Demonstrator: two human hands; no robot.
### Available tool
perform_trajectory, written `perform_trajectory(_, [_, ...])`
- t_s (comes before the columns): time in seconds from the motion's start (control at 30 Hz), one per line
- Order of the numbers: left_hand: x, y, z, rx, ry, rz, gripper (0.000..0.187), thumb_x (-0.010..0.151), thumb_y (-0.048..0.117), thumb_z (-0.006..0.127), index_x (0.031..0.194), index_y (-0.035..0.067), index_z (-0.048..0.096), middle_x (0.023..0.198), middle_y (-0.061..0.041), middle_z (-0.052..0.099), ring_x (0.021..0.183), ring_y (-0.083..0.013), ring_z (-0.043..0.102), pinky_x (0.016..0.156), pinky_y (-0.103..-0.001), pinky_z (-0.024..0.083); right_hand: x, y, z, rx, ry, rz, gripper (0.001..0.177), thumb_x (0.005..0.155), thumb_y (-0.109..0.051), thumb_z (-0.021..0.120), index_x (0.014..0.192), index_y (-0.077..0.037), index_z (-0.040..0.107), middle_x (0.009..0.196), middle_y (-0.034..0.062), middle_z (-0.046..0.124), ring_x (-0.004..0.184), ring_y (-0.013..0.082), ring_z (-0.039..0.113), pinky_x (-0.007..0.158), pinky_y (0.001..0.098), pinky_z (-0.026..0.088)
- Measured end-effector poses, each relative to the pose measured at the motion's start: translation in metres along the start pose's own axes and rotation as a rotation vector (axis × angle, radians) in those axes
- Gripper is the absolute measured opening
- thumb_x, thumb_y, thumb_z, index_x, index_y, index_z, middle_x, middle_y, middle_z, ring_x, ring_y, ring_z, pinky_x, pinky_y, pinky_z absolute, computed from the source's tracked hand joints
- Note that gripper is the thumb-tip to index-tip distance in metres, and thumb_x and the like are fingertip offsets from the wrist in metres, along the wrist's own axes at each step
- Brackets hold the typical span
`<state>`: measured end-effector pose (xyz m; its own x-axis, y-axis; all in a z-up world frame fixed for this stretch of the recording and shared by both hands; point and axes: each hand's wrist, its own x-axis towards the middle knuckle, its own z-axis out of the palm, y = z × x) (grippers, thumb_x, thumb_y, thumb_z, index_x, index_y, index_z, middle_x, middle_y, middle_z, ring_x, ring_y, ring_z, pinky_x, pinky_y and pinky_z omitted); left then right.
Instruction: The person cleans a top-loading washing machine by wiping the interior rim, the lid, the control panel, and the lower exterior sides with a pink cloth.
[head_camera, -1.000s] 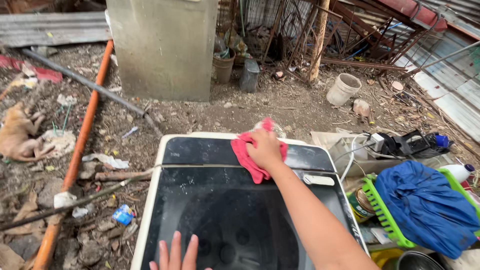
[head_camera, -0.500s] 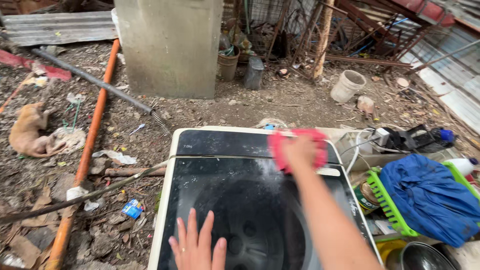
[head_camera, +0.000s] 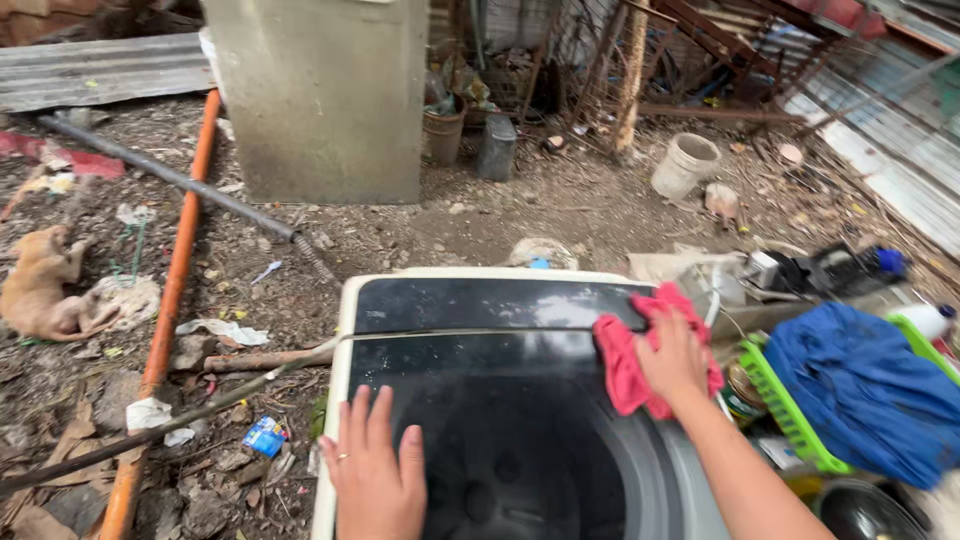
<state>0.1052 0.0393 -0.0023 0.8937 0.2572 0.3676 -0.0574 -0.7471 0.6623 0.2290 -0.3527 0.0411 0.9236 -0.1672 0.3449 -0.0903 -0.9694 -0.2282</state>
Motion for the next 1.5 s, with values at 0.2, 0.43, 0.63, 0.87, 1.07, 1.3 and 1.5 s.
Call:
perform_trajectory(0.2, [0.001, -0.004, 0.007, 0.055, 0.016, 0.018, 0.061, 0.09, 0.044, 0.055, 0.142, 0.013, 0.052, 0.151, -0.018, 0.045, 0.144, -0.0474, 0.031, 0.112, -0.072, 0.014, 0.041, -0.145, 0.067, 0.143, -0.063, 0.028, 0.066, 0.081, -0.043, 0.069, 0.132, -0.003, 0.058, 0.128, 0.0241, 0.059, 0.122, 0.0421, 0.055, 0.103, 0.0529, 0.042])
perform_trajectory(0.43, [0.003, -0.005, 0.011, 0.05, 0.032, 0.02, 0.06, 0.09, 0.044, 0.057, 0.14, 0.012, 0.053, 0.151, -0.019, 0.045, 0.144, -0.0468, 0.031, 0.11, -0.072, 0.015, 0.041, -0.343, 0.131, 0.266, -0.107, -0.629, 0.045, 0.08, -0.033, 0.068, 0.115, -0.006, 0.066, 0.116, 0.0163, 0.065, 0.112, 0.038, 0.059, 0.102, 0.0513, 0.044])
perform_trajectory(0.63, [-0.003, -0.006, 0.009, -0.024, 0.033, 0.007, 0.057, 0.092, 0.042, 0.056, 0.141, 0.012, 0.054, 0.153, -0.019, 0.044, 0.146, -0.0451, 0.031, 0.113, -0.069, 0.014, 0.052, -0.27, 0.105, 0.52, -0.183, -0.773, 0.064, 0.081, -0.024, 0.066, 0.143, -0.011, 0.054, 0.14, 0.018, 0.061, 0.131, 0.039, 0.055, 0.111, 0.0495, 0.039])
perform_trajectory(0.87, [0.001, -0.001, 0.009, 0.011, -0.033, -0.024, 0.058, 0.091, 0.043, 0.056, 0.14, 0.013, 0.054, 0.154, -0.019, 0.041, 0.146, -0.0455, 0.027, 0.111, -0.071, 0.01, 0.085, -0.16, 0.094, 0.222, -0.05, -0.357, 0.028, 0.08, -0.02, 0.063, 0.103, -0.014, 0.079, 0.11, 0.0146, 0.071, 0.109, 0.0389, 0.06, 0.097, 0.0493, 0.048])
perform_trajectory(1.07, [0.004, 0.003, 0.01, 0.015, 0.05, -0.017, 0.061, 0.091, 0.046, 0.055, 0.142, 0.012, 0.052, 0.157, -0.022, 0.034, 0.147, -0.0465, 0.025, 0.111, -0.071, 0.011, 0.056, -0.274, 0.145, 0.521, -0.214, -0.754, 0.032, 0.075, -0.017, 0.064, 0.103, -0.006, 0.076, 0.104, 0.0124, 0.072, 0.107, 0.0324, 0.066, 0.098, 0.0456, 0.052])
perform_trajectory(1.3, [0.002, 0.008, 0.001, -0.049, 0.091, -0.022, 0.059, 0.095, 0.043, 0.054, 0.144, 0.011, 0.05, 0.16, -0.024, 0.031, 0.149, -0.0483, 0.022, 0.113, -0.067, 0.015, 0.043, -0.343, 0.128, 0.652, -0.17, -0.863, 0.053, 0.084, -0.018, 0.066, 0.133, 0.002, 0.061, 0.141, 0.0259, 0.054, 0.129, 0.0427, 0.05, 0.107, 0.0502, 0.042])
perform_trajectory(1.5, [0.008, 0.011, -0.007, -0.065, 0.072, -0.047, 0.062, 0.094, 0.042, 0.054, 0.146, 0.01, 0.048, 0.159, -0.025, 0.03, 0.145, -0.0494, 0.024, 0.112, -0.067, 0.016, 0.012, -0.34, 0.134, 0.527, -0.229, -0.929, 0.041, 0.084, -0.021, 0.063, 0.123, -0.008, 0.069, 0.147, 0.0199, 0.059, 0.136, 0.0372, 0.055, 0.114, 0.051, 0.042])
